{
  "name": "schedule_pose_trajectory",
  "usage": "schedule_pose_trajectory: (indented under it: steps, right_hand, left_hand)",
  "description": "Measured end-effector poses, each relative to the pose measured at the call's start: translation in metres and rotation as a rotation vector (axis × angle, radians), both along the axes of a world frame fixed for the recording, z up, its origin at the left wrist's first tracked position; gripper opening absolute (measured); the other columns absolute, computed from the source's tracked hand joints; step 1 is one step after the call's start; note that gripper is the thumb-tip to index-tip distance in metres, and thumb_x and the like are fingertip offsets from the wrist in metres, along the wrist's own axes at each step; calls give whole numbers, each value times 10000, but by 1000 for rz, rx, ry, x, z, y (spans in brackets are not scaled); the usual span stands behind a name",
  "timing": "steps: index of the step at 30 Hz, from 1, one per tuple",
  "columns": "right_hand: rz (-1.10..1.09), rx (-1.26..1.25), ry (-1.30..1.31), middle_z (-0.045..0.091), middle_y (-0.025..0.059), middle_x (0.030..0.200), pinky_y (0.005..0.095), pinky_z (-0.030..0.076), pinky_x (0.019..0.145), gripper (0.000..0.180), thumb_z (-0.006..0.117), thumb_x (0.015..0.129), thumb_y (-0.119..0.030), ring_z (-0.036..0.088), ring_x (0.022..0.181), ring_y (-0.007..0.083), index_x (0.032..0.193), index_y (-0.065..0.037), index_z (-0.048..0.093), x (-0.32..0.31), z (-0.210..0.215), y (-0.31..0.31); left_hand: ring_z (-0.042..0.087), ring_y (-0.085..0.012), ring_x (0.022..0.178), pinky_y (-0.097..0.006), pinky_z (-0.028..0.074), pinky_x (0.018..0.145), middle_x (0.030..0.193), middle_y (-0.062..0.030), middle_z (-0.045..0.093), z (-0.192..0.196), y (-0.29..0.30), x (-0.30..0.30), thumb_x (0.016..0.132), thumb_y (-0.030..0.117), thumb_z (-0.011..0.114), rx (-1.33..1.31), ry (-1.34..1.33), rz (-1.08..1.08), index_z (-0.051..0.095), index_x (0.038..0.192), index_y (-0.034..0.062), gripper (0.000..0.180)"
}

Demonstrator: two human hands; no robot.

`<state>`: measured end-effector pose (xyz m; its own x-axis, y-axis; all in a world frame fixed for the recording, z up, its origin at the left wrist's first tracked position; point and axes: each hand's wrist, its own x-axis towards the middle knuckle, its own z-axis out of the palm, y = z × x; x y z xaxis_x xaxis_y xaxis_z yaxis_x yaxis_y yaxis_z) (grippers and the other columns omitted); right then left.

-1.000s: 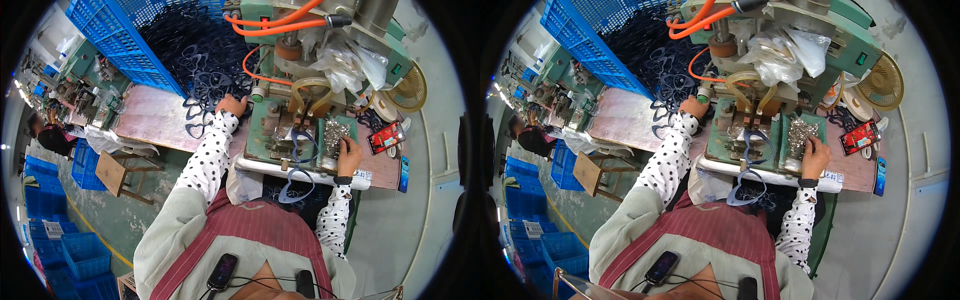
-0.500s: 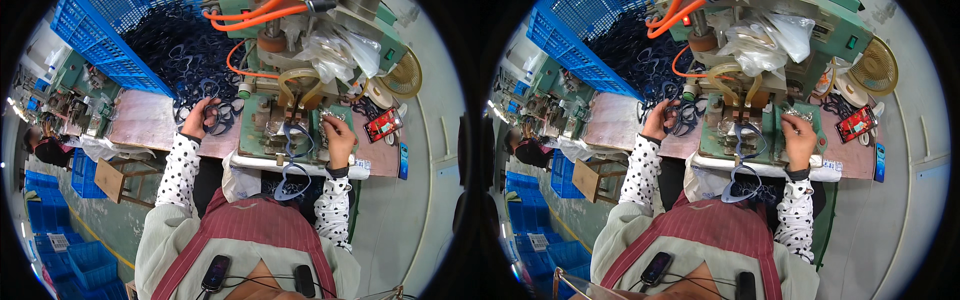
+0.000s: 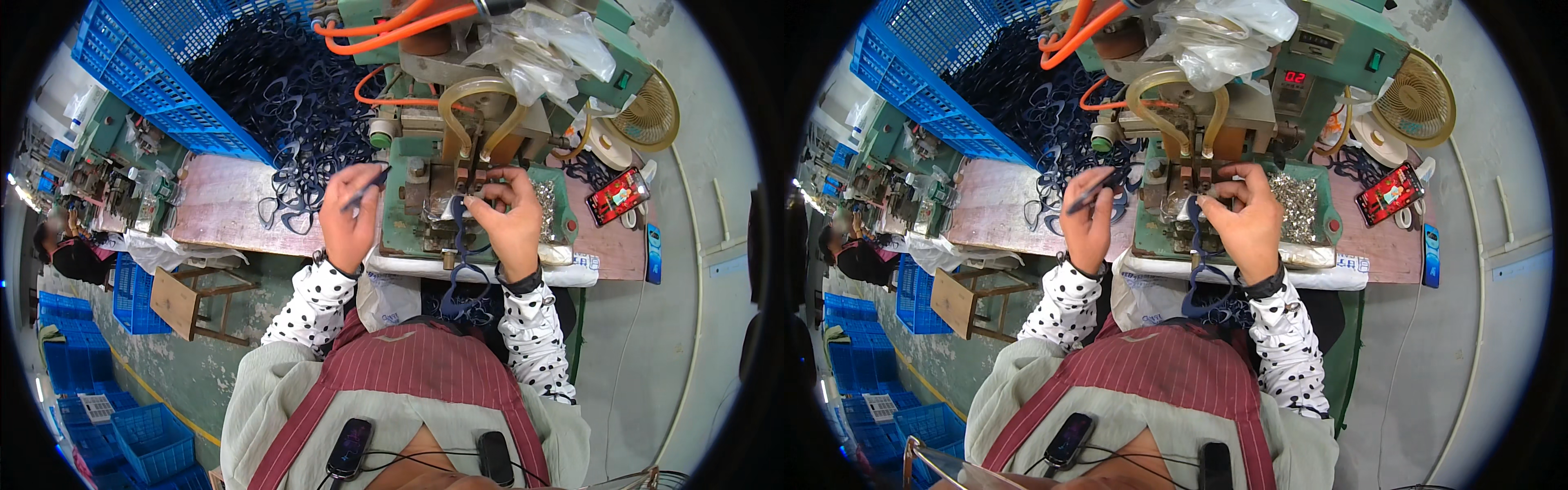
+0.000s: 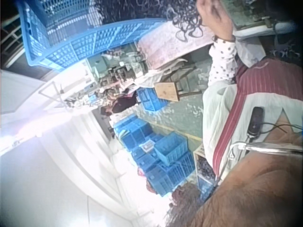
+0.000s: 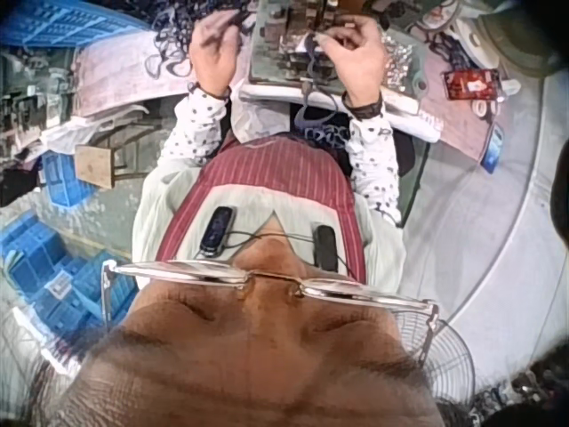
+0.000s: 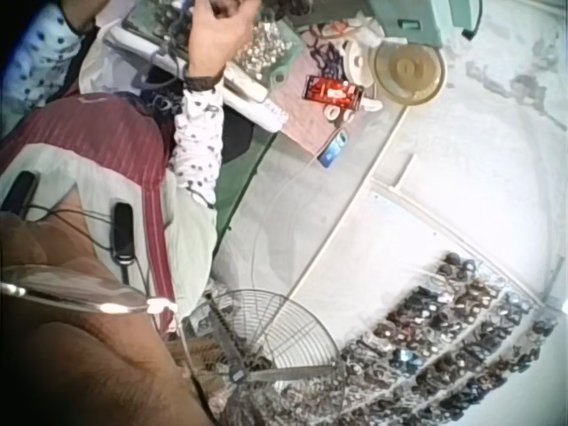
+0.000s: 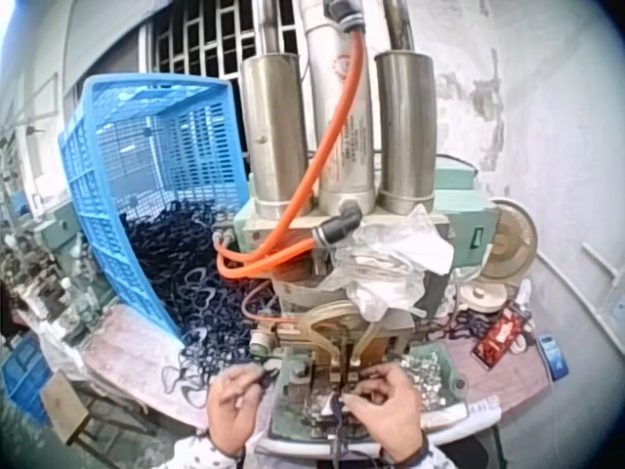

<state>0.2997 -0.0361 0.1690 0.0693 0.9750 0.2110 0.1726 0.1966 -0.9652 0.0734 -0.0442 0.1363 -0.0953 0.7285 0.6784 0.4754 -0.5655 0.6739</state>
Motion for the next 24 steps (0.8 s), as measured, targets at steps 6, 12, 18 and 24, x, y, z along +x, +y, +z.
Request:
schedule_pose_trajectory:
  steps: [6, 12, 18, 24]
  right_hand:
    - [29, 25, 218, 661, 48, 802, 202, 420, 584, 452, 737, 737, 5, 512, 652, 39, 1108, 6, 480, -9, -11, 3]
    - [58, -24, 252, 624, 35, 800, 204, 421, 610, 482, 716, 739, 41, 524, 677, 60, 1136, 14, 445, -11, -10, 3]
    - [22, -2, 270, 657, 61, 807, 198, 413, 588, 520, 741, 733, -5, 504, 653, 53, 1161, 30, 448, -8, -13, 4]
    - [-29, 110, 67, 674, 89, 949, 261, 484, 739, 554, 746, 740, -30, 575, 795, 122, 1219, 26, 474, 12, -12, 8]
  left_hand:
    - [640, -297, 1017, -451, 514, 916, 1120, -151, 632, 25, -24, 24, 766, -40, 652, 383, 423, -323, 654, 1135, 17, 374]
    - [662, -246, 919, -349, 526, 858, 985, -136, 676, 62, -2, 27, 927, 56, 579, -32, -330, -248, 607, 1173, -21, 259]
    - [657, -201, 888, -302, 514, 776, 986, -128, 682, 60, 0, 21, 960, 67, 534, -17, -249, -256, 616, 1149, -40, 232]
    - [641, -307, 1054, -473, 501, 953, 1126, -188, 647, 21, -24, 44, 828, 12, 598, 451, 477, -554, 632, 1118, -13, 294]
